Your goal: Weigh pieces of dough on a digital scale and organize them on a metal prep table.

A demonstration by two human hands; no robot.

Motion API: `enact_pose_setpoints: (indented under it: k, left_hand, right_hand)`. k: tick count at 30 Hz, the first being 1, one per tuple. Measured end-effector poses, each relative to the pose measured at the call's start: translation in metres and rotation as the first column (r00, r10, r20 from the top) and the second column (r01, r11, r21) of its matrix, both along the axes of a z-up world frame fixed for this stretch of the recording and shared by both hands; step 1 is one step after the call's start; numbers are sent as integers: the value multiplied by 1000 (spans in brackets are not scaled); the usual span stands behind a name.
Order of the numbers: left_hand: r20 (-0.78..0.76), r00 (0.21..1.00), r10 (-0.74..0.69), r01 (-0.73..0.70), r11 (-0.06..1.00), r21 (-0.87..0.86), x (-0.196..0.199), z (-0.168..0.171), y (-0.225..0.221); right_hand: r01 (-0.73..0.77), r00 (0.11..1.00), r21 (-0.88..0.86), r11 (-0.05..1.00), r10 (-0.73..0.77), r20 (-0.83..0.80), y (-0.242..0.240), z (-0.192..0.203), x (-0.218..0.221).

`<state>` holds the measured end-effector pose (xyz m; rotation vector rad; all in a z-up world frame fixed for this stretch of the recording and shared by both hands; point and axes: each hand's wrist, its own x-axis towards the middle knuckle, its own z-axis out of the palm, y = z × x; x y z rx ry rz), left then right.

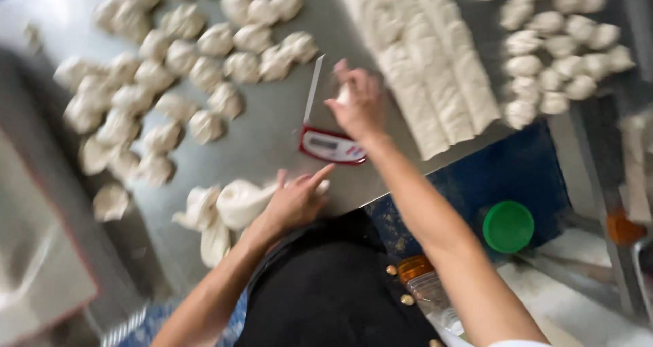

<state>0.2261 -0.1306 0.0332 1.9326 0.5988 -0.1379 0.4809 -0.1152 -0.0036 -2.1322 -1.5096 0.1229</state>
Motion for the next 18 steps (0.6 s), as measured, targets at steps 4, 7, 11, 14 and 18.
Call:
enact_pose_setpoints:
  k: [4, 7, 11, 14, 18]
  left_hand:
    - [-186, 980, -75, 146, 902, 407, -5, 2, -5]
    - [-251, 966, 61, 62, 889, 454, -22, 2, 9]
    - [-399, 910, 109, 104, 873, 476, -42, -10, 5]
    - [-403, 908, 112, 131, 839, 529, -43, -19, 6]
    - [-172, 983, 65, 47, 816, 577, -54, -46, 3]
  right_hand:
    - [272, 657, -269, 924, -382, -650, 30, 40, 37]
    - [271, 861, 511, 816, 32, -507, 27, 36, 122]
    - [394, 843, 306, 867, -208, -496, -29, 65, 267]
    - [517, 801, 123, 847, -429, -417, -28, 78, 286]
    - [546, 744, 184, 817, -372, -555, -60, -71, 241]
